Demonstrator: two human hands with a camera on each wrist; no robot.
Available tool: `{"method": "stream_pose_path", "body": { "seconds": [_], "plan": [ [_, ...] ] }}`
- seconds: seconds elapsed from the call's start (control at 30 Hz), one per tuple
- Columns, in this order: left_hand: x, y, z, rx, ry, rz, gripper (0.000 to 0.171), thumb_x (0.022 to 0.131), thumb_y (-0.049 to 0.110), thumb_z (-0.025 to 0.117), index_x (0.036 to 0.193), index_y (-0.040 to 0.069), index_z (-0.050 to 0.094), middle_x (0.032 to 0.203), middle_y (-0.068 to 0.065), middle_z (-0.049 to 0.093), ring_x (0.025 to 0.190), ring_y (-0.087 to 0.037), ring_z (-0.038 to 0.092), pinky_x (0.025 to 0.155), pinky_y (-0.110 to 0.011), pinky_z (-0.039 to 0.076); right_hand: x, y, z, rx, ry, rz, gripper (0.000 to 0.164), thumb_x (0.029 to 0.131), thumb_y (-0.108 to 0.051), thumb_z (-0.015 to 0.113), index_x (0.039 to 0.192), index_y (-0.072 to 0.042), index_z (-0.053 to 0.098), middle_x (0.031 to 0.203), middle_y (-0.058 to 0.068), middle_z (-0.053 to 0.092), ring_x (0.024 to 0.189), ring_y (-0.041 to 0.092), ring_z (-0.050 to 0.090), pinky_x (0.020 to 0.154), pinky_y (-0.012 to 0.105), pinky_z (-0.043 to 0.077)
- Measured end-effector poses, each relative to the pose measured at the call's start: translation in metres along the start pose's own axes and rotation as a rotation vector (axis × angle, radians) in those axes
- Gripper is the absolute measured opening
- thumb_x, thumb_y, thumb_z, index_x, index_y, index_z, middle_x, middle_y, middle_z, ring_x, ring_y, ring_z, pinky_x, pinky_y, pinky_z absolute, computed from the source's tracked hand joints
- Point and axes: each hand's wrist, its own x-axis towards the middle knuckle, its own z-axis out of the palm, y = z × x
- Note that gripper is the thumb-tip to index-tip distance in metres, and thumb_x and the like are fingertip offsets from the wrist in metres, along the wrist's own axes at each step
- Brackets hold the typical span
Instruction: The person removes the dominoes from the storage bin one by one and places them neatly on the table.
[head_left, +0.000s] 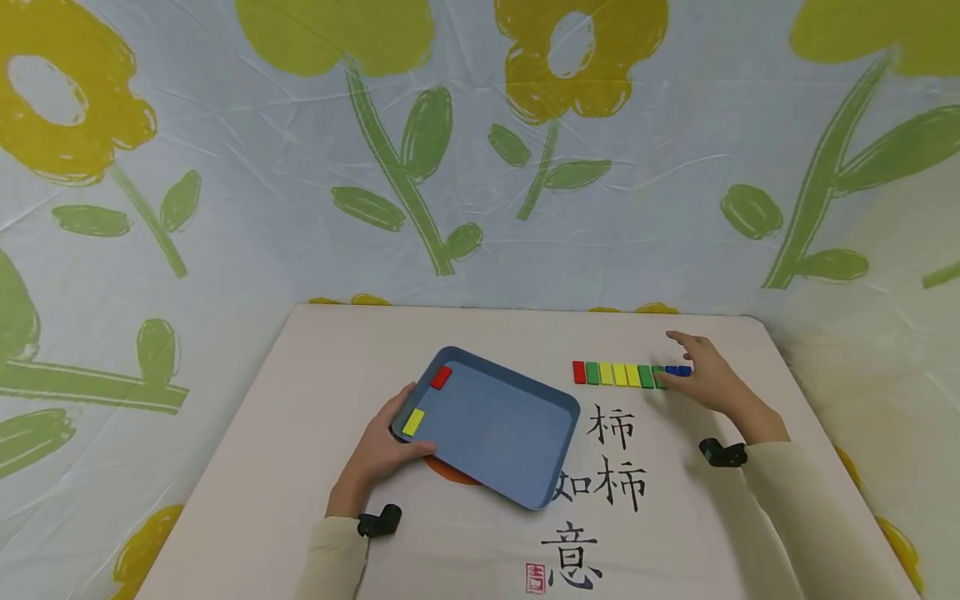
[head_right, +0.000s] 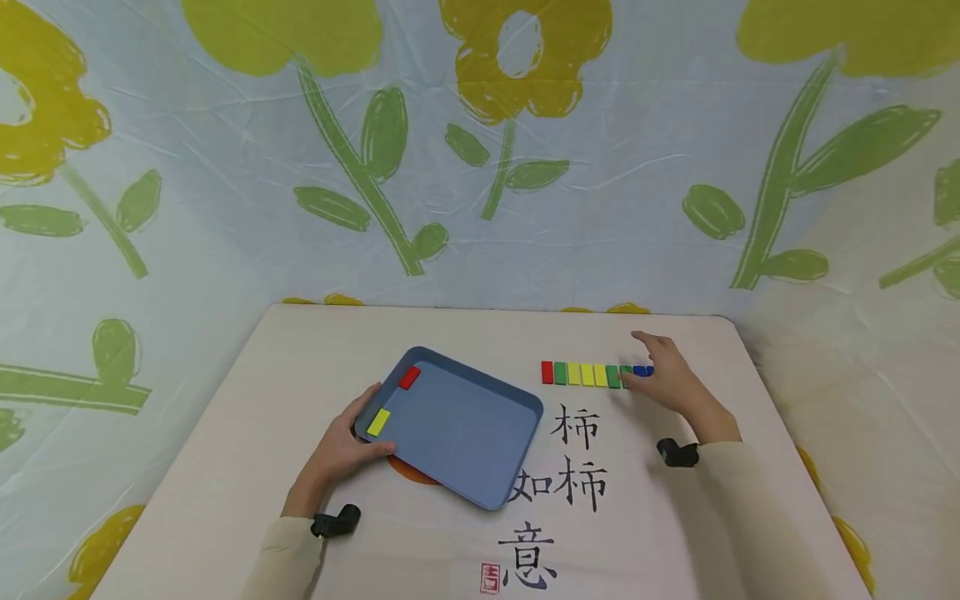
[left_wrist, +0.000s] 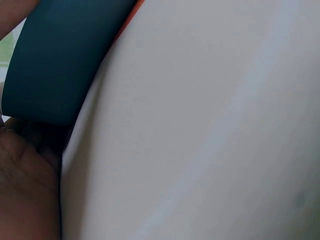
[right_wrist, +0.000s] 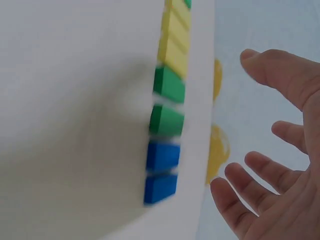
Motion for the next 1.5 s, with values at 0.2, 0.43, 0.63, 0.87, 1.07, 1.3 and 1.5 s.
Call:
{"method": "stream_pose_path", "body": {
  "seconds": [0.2,0.43,0.63,0.87,1.07,1.3,1.5],
  "plan": [
    [0.0,-0.002,0.0,0.001,0.002,0.007,0.107,0.073,0.04,0.094,0.16,0.04,0.032,0.167,-0.001,0.033,0.154,-0.031,0.032,0.12,-0.061,0.031,0.012,-0.044,0.017,0.027,-0.04,-0.063,0.086,0.095,-0.037,0.074,0.159,0.001,0.03,0.153,0.036,0.034,0.131,0.053,0.047,0.099,0.07,0.046],
    [0.0,-0.002,0.0,0.003,0.004,-0.003,0.106,0.073,0.041,0.093,0.16,0.042,0.032,0.167,0.0,0.033,0.154,-0.03,0.032,0.12,-0.061,0.031,0.023,-0.101,0.043,0.085,-0.082,-0.183,0.083,0.094,-0.038,0.075,0.158,-0.002,0.036,0.152,0.028,0.044,0.129,0.045,0.053,0.097,0.062,0.053],
    [0.0,-0.001,-0.001,0.01,0.009,0.006,0.107,0.073,0.04,0.093,0.161,0.04,0.032,0.167,-0.001,0.033,0.154,-0.031,0.031,0.121,-0.062,0.031,0.036,-0.148,0.069,0.182,-0.153,-0.261,0.082,0.093,-0.043,0.075,0.157,-0.005,0.04,0.149,0.021,0.051,0.125,0.037,0.059,0.094,0.052,0.056],
    [0.0,0.002,-0.001,0.011,0.015,0.012,0.107,0.074,0.039,0.093,0.162,0.035,0.032,0.167,-0.004,0.034,0.154,-0.034,0.032,0.121,-0.062,0.03,0.046,-0.191,0.106,0.231,-0.232,-0.339,0.081,0.092,-0.041,0.076,0.155,-0.002,0.041,0.147,0.021,0.054,0.131,0.037,0.056,0.103,0.054,0.052],
    [-0.001,0.003,-0.002,-0.005,0.013,0.004,0.106,0.074,0.039,0.093,0.161,0.039,0.032,0.167,-0.001,0.033,0.155,-0.031,0.031,0.122,-0.06,0.029,0.052,-0.216,0.14,0.189,-0.268,-0.345,0.078,0.092,-0.042,0.074,0.152,0.001,0.046,0.149,0.018,0.053,0.129,0.033,0.058,0.105,0.05,0.052],
    [-0.001,0.002,-0.002,-0.009,0.008,0.004,0.106,0.075,0.037,0.093,0.161,0.04,0.032,0.168,-0.001,0.032,0.155,-0.032,0.03,0.122,-0.062,0.028,0.063,-0.233,0.171,0.11,-0.28,-0.344,0.075,0.093,-0.044,0.072,0.149,0.001,0.051,0.151,0.021,0.05,0.138,0.035,0.051,0.114,0.049,0.046],
    [-0.001,0.002,-0.002,-0.007,-0.002,0.005,0.106,0.075,0.036,0.093,0.162,0.039,0.031,0.168,-0.002,0.032,0.155,-0.033,0.03,0.122,-0.061,0.029,0.071,-0.238,0.184,0.076,-0.287,-0.352,0.073,0.095,-0.043,0.07,0.148,0.003,0.051,0.154,0.021,0.047,0.142,0.037,0.047,0.115,0.049,0.044]
  ]
}}
